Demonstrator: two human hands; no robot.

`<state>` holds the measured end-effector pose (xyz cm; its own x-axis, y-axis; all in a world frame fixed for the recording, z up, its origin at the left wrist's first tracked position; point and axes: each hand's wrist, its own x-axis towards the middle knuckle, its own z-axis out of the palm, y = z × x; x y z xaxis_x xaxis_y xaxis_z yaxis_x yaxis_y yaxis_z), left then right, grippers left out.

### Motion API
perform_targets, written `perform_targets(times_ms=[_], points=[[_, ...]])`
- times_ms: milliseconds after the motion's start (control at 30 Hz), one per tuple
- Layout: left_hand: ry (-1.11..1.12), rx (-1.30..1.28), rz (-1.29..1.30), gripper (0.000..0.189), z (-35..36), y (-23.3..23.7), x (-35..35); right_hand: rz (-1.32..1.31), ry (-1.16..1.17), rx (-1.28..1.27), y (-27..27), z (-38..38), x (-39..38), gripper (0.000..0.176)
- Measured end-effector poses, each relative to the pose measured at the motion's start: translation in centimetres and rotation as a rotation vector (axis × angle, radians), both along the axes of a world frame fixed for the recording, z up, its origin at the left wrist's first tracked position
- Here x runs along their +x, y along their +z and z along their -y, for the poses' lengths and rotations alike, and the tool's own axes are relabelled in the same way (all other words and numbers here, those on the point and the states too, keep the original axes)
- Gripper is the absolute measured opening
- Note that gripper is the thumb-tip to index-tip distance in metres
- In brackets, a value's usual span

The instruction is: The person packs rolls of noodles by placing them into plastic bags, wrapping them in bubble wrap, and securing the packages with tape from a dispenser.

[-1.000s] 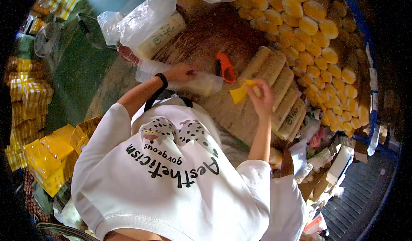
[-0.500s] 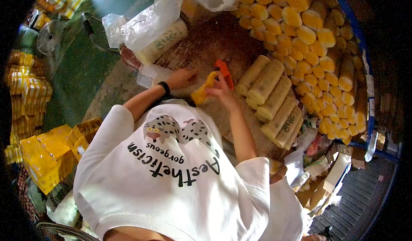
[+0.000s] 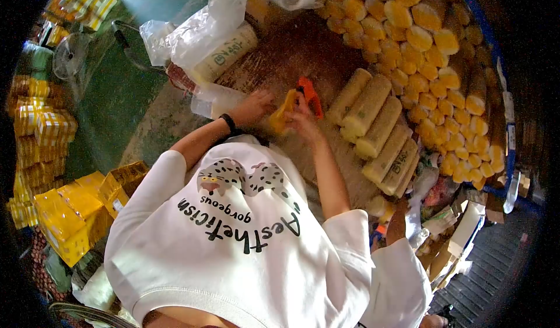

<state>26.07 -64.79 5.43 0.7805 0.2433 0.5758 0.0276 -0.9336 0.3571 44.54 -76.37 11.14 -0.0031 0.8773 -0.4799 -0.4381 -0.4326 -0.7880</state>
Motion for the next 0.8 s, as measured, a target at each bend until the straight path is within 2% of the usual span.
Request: perform_targets(times_ms=[67,167,267,300,367,433,467,500,600,700,800], points=[[0.008,0.125,0.030,0.016,-0.2,1.1,0.2,-0.060,-0.014,-0.006,-0.6,-0.1,0.1,0.069],[0.064,-0.097,-0.186,0.017,-0.9,-3.6,1.3,-0.172,-0.083,0.076,-1.9,0.1,0.1,0.063],[0.034,-0.421,-0.190,0.024,-1.0,-1.2,0.4,-0.355,-0.176,0.127,-2.6,0.1,0.3,0.050],[-0.055,-0.581,-0.140,0.026,-1.3,-0.3,0.3,-0.427,-0.205,0.127,-2.8,0.2,0.4,0.046],[-0.237,-0.898,-0.039,0.032,-1.9,0.8,-0.1,-0.429,-0.287,0.112,-3.9,0.0,0.3,0.040],[-0.252,-1.094,-0.104,0.042,-1.7,0.5,-0.6,-0.471,-0.315,0.139,-5.6,-0.5,0.2,0.035],[-0.259,-1.191,-0.138,0.047,-1.7,0.2,-0.8,-0.511,-0.305,0.175,-6.5,-0.8,0.1,0.034],[-0.306,-1.071,-0.018,0.050,-1.7,0.7,-0.5,-0.554,-0.297,0.211,-6.5,-1.3,-0.4,0.032],[-0.285,-1.270,-0.084,0.036,-1.6,2.5,-1.2,-0.539,-0.341,0.162,-6.1,-1.4,-1.1,0.030],[-0.322,-1.465,-0.013,0.027,-1.6,2.7,-1.1,-0.455,-0.302,0.139,-6.1,-1.9,-1.1,0.030],[-0.217,-1.484,-0.115,0.016,-2.0,1.4,-0.7,-0.509,-0.312,0.087,-7.5,-3.2,0.2,0.037]])
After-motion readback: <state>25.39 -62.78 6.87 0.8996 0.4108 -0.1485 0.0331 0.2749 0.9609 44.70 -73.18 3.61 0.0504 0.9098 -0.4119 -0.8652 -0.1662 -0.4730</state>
